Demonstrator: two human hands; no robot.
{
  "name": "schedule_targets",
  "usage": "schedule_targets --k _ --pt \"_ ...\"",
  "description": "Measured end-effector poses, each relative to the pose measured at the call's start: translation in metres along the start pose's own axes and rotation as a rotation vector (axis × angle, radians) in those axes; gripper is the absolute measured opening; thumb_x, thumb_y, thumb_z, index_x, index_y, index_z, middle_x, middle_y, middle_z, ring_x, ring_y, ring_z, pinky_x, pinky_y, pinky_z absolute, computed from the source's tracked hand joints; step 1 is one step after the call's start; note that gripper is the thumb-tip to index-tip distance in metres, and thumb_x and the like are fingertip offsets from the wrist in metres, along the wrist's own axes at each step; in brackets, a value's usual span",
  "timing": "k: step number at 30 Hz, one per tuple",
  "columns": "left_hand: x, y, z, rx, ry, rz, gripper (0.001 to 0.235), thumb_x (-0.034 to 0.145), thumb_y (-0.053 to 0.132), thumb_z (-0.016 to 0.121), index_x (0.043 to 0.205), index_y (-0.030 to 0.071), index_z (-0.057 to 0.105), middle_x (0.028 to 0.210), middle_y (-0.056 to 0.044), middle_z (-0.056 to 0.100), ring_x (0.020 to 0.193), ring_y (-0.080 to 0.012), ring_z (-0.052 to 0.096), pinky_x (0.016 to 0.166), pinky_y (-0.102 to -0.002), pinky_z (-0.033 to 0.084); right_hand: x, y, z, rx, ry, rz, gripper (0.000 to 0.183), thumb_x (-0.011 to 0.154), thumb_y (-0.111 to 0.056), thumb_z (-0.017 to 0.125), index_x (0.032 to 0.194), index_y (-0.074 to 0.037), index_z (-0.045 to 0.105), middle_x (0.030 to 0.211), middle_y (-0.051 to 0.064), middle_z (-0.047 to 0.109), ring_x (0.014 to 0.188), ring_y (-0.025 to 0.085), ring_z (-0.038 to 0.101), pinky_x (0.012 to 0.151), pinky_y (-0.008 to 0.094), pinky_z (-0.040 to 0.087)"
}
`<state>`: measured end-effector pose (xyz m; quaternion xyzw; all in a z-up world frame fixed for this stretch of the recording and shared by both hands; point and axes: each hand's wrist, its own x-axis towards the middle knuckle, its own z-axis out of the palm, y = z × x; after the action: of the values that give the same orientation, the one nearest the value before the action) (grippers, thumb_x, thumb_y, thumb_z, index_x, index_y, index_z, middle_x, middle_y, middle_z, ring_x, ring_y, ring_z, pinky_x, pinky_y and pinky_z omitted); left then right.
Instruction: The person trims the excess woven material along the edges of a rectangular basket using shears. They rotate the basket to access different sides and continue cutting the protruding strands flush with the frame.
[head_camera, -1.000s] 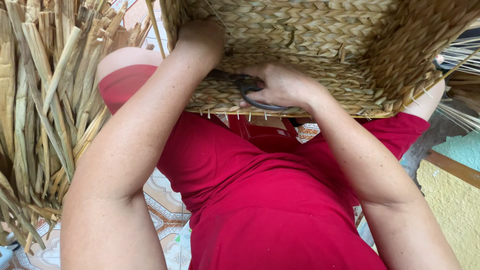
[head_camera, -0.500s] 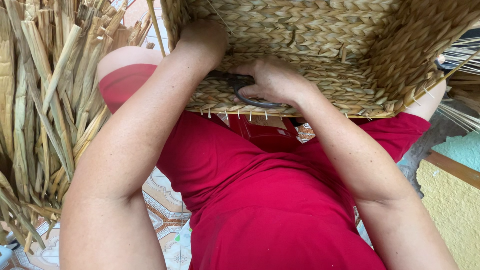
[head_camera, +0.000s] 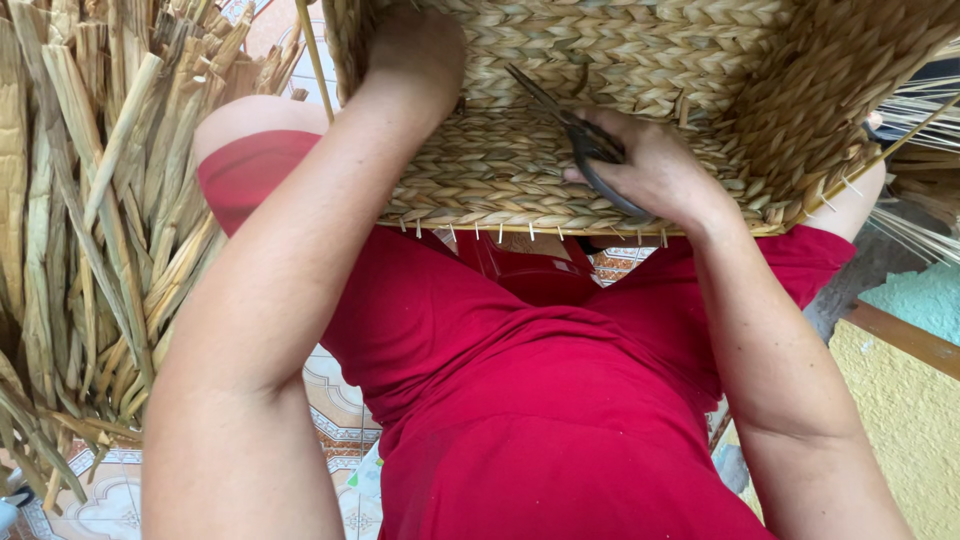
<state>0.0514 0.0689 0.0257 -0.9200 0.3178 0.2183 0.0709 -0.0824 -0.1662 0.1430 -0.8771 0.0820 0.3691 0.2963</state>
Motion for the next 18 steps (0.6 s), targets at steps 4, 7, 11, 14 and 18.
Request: schedule_targets --k 4,7,11,14,18 --pt "0.002 0.014 0.018 0.062 -0.167 0.071 0.024 0.095 0.010 0.064 0.115 0.002 0.074 0.118 -0.020 0.071 0.108 -0.0348 0.069 0.084 -0.046 0.057 -0.003 0.016 0.011 0.059 -0.038 -0.055 0.083 0.076 -0.059 0.079 0.146 -0.021 0.059 0.108 0.013 0.077 0.097 0.027 0.074 0.090 0.039 0.056" --pt "0.002 0.020 0.037 0.086 -0.282 0.002 0.028 0.094 0.010 0.065 0.119 0.002 0.073 0.123 -0.020 0.069 0.111 -0.0342 0.068 0.080 -0.044 0.059 -0.003 0.022 0.016 0.080 -0.034 -0.135 0.084 0.076 -0.058 0.081 0.146 -0.018 0.058 0.117 0.013 0.075 0.102 0.027 0.073 0.092 0.038 0.055" --pt "0.007 0.007 0.043 0.196 -0.216 -0.039 0.044 0.081 0.010 0.072 0.124 0.002 0.067 0.123 -0.015 0.067 0.110 -0.0302 0.067 0.079 -0.042 0.058 0.006 0.018 0.009 -0.001 -0.094 -0.004 0.084 0.073 -0.061 0.078 0.146 -0.025 0.059 0.114 0.012 0.077 0.099 0.028 0.075 0.090 0.038 0.057" --pt "0.004 0.003 0.041 0.119 -0.105 -0.027 0.028 0.096 0.011 0.062 0.119 0.000 0.072 0.123 -0.020 0.069 0.111 -0.0325 0.068 0.082 -0.041 0.058 0.019 0.009 0.011 -0.101 -0.059 -0.187 0.078 0.079 -0.064 0.080 0.144 -0.026 0.059 0.124 0.014 0.072 0.103 0.032 0.069 0.088 0.043 0.054" --pt "0.010 0.002 0.038 0.019 -0.156 0.019 0.028 0.094 0.009 0.065 0.120 0.001 0.072 0.123 -0.020 0.069 0.113 -0.0332 0.068 0.088 -0.042 0.057 0.039 -0.012 0.015 -0.216 -0.227 0.034 0.081 0.077 -0.071 0.073 0.149 -0.038 0.054 0.113 0.012 0.077 0.097 0.030 0.073 0.092 0.044 0.056"
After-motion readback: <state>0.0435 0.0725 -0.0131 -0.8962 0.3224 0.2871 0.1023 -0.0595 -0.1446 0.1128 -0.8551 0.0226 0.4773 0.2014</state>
